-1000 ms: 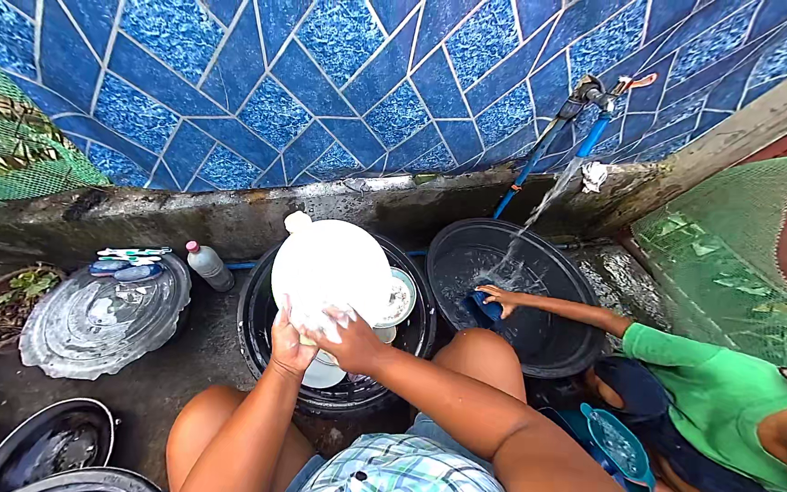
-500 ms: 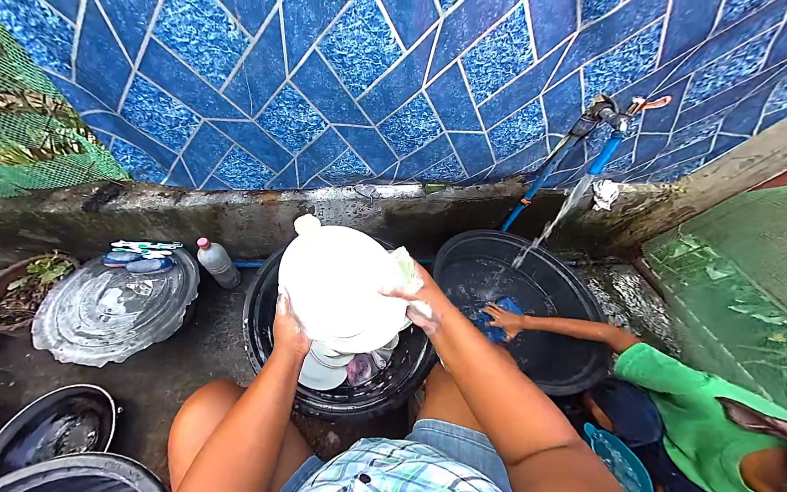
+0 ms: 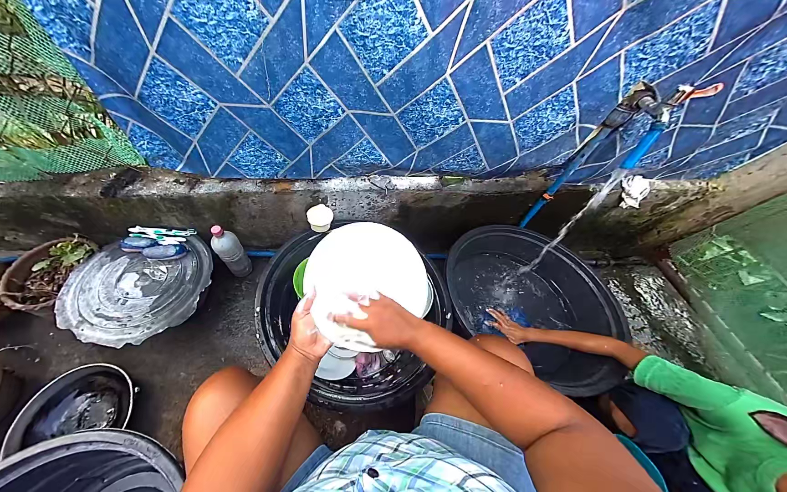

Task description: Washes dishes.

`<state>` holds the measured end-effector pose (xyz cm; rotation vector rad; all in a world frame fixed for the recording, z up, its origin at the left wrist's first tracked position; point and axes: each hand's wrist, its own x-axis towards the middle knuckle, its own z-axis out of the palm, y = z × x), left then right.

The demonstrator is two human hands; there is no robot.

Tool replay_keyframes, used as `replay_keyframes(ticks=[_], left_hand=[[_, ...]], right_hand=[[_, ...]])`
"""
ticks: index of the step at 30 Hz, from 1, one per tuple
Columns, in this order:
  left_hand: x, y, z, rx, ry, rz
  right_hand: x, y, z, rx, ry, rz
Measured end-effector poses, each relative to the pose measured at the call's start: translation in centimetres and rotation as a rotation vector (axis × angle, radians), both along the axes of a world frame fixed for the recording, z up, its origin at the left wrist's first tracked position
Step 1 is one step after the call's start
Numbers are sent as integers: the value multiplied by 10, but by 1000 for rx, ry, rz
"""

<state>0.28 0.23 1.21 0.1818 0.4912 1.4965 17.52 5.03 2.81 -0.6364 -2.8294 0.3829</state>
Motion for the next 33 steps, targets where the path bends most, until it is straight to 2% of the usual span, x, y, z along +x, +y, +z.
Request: replay_keyframes(ticks=[2, 5, 7, 8, 10, 11, 13, 16, 17, 18, 20, 21, 24, 26, 29, 33], left_hand=[[7, -4, 3, -61, 73, 9], [13, -5, 2, -98, 130, 12], [12, -3, 0, -83, 145, 10], [11, -2, -2, -69, 149, 10], [8, 0, -7, -43, 149, 10], [8, 0, -8, -48, 152, 12], [7, -1, -6, -87, 162, 25], [2, -4, 3, -131, 168, 72], [-1, -6, 5, -142, 165, 93], [-6, -8, 8, -143, 163, 114], [-20, -12, 11, -103, 147, 167], [-30, -14, 13, -51, 134, 199], [-65, -21, 35, 42, 178, 380], [-90, -34, 63, -118, 346, 609], [-132, -78, 95, -366, 620, 834], [-202, -166, 105, -508, 708, 988]], right_hand=[[3, 23, 5, -30, 45, -311], [-11, 50, -13, 169, 310, -716], [-29, 35, -19, 56, 265, -708], [-36, 22, -19, -39, 187, -616], [-42, 10, -27, -23, 188, -392], [-39, 12, -25, -31, 175, -353], [-27, 24, -17, -72, 139, -440], [2, 54, -14, 58, 260, -653], [12, 59, -10, 38, 280, -714], [21, 61, -7, -34, 315, -757], [34, 58, -6, -373, 461, -809], [37, 55, -9, -550, 521, -841], [40, 46, -34, -898, 561, -873], [41, 41, -50, -1077, 583, -867], [39, 35, -66, -1209, 514, -873], [41, 35, -78, -1171, 357, -851]])
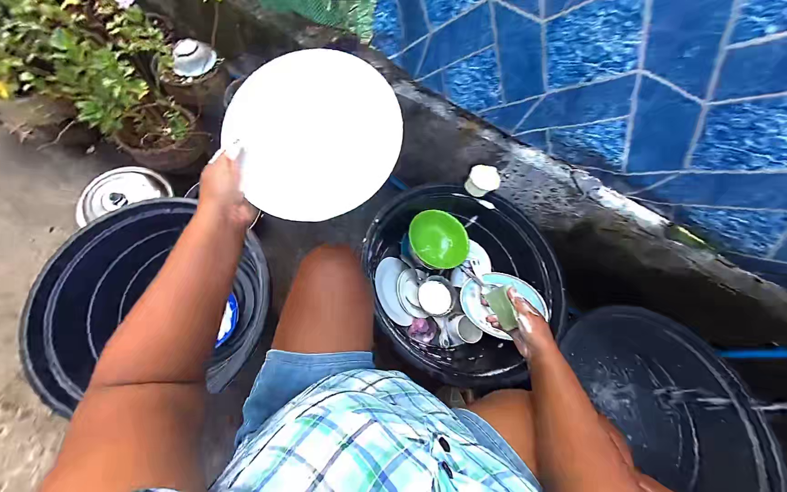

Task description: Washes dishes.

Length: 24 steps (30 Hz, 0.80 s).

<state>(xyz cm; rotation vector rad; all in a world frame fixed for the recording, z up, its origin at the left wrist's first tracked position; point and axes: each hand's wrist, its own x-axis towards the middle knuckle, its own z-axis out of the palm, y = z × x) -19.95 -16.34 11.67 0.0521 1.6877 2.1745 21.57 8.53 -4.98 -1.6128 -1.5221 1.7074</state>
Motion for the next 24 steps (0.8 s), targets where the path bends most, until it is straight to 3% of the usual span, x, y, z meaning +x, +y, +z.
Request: replay_keyframes(ticks=[5, 10, 16, 24], left_hand=[[-69, -132, -46, -249, -15, 210], [-83, -226, -163, -539, -86, 425], [-59, -275, -287, -540, -418, 646], [-30, -297, -354, -307, -653, 788]], right_hand=[[2, -7, -10, 87, -174, 55], [9, -9, -24, 48, -315, 79], [15, -3, -17, 40, -376, -53], [-1, -6, -2, 79, -449, -86]])
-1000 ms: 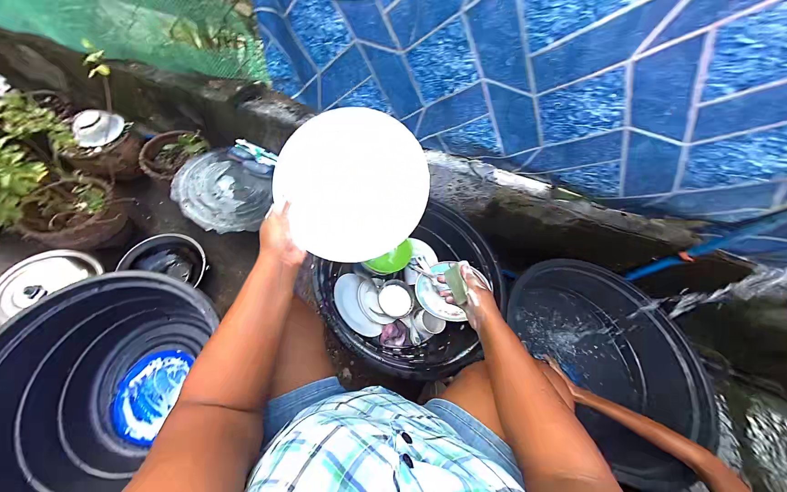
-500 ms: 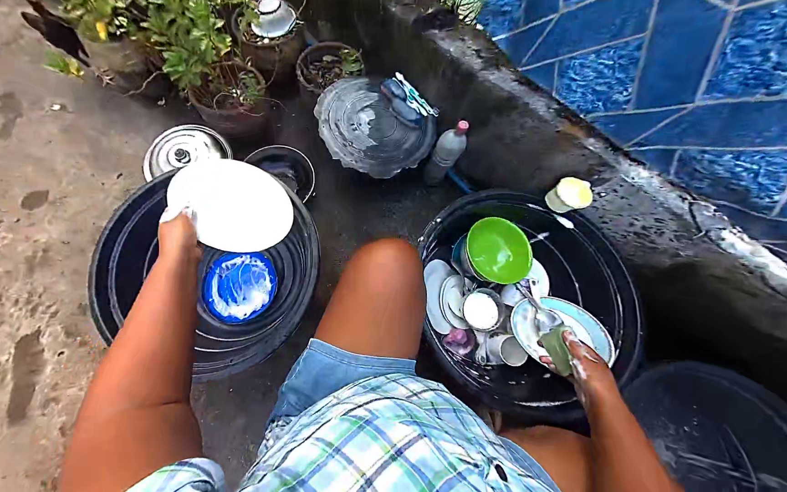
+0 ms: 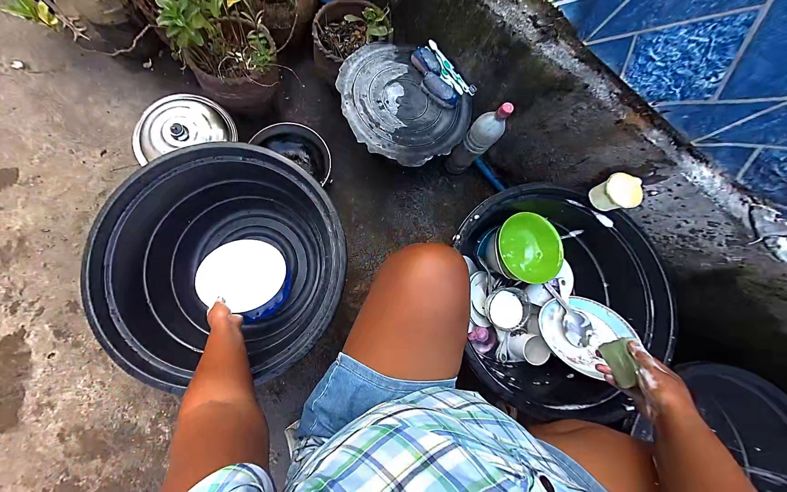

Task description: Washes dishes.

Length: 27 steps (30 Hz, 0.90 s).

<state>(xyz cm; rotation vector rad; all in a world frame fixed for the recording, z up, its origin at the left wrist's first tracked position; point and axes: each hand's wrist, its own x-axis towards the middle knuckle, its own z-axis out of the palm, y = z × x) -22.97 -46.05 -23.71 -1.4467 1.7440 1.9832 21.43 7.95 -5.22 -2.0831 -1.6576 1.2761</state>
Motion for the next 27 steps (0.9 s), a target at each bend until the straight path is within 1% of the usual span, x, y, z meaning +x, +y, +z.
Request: replay_keyframes(ticks=[2, 6, 10, 12, 15, 16, 18, 20, 24, 27], left_hand=[[1, 0, -6, 25, -17, 4], [7, 1, -19, -2, -97, 0], [14, -7, -30, 71, -155, 32], [17, -9, -29, 66, -180, -39], [16, -7, -24, -97, -201, -228], [12, -1, -17, -141, -189, -285], [-2, 23, 12, -146, -102, -397], [-24, 65, 52, -101, 24, -532], [-59, 172, 149, 5, 267, -855], [-58, 256, 211, 20, 423, -1149]], right_hand=[[-8, -3, 1, 2, 4, 17], [-21, -7, 2, 7, 2, 34], [-34, -14, 5, -9, 17, 48], [-34, -14, 4, -13, 41, 53], [-30, -13, 4, -32, 99, 19], [-28, -13, 5, -35, 132, -2], [-20, -9, 5, -35, 213, -42], [-12, -6, 6, -30, 299, -96], [2, 3, 20, -34, 445, -159], [13, 14, 28, -25, 522, -185]])
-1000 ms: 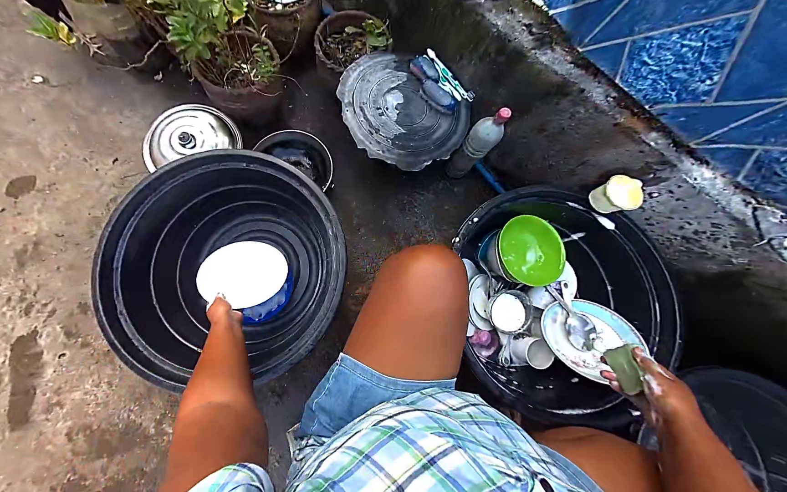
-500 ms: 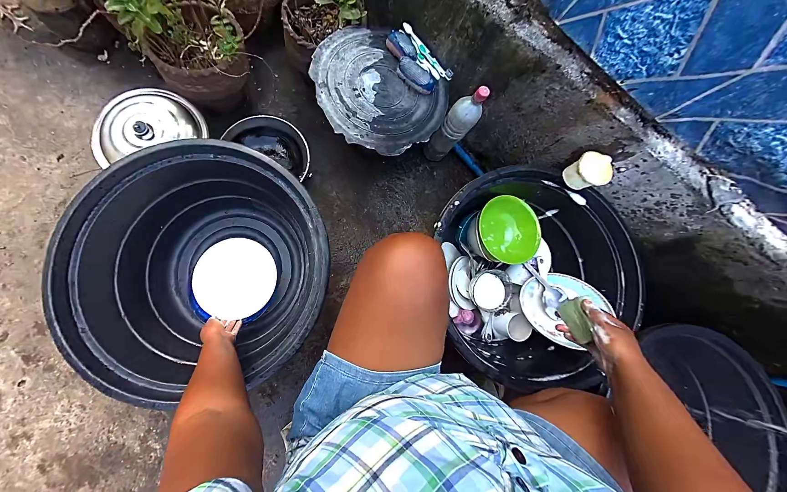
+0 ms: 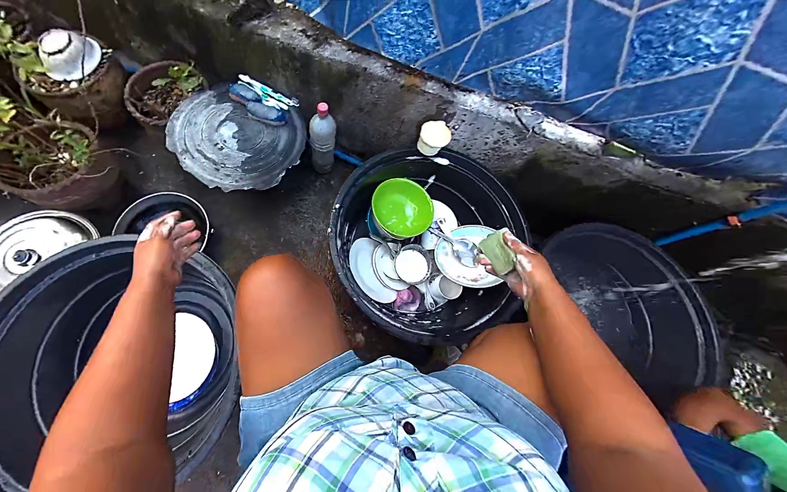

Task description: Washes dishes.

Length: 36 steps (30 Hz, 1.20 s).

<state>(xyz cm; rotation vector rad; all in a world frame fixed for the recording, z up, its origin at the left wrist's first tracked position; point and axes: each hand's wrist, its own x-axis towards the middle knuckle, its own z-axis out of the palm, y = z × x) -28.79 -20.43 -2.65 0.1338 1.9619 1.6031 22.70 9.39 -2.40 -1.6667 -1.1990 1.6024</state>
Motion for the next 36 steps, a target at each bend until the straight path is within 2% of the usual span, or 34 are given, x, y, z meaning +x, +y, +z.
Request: replay_keyframes(ticks=[3, 5, 7, 10, 13, 17, 20, 22, 27, 34, 36], left_hand=[[39, 91, 55, -90, 115, -252], [73, 145, 66, -174, 242, -486], [105, 194, 53, -271, 433, -785], [154, 247, 10, -554, 766, -1248], [199, 269, -45, -819, 902, -1477], [235, 268, -106, -961, 821, -1541], [237, 257, -166, -1131, 832, -1573], [234, 244, -190, -1156, 789, -1509], [246, 242, -217, -1051, 731, -1437], [235, 285, -236, -1012, 716, -1705], [229, 297, -232, -969, 651, -1606]], right_hand=[[9, 14, 4, 37, 56, -3], [13, 19, 4, 68, 77, -17], [19, 22, 1, 102, 86, -35], [29, 27, 3, 162, 74, -58], [39, 31, 10, 246, -3, -49], [41, 22, 19, 326, -227, 102], [38, 15, 21, 351, -335, 239], [37, 13, 19, 357, -360, 299], [43, 14, 16, 349, -357, 343], [44, 17, 9, 381, -318, 383], [44, 17, 8, 407, -310, 404]])
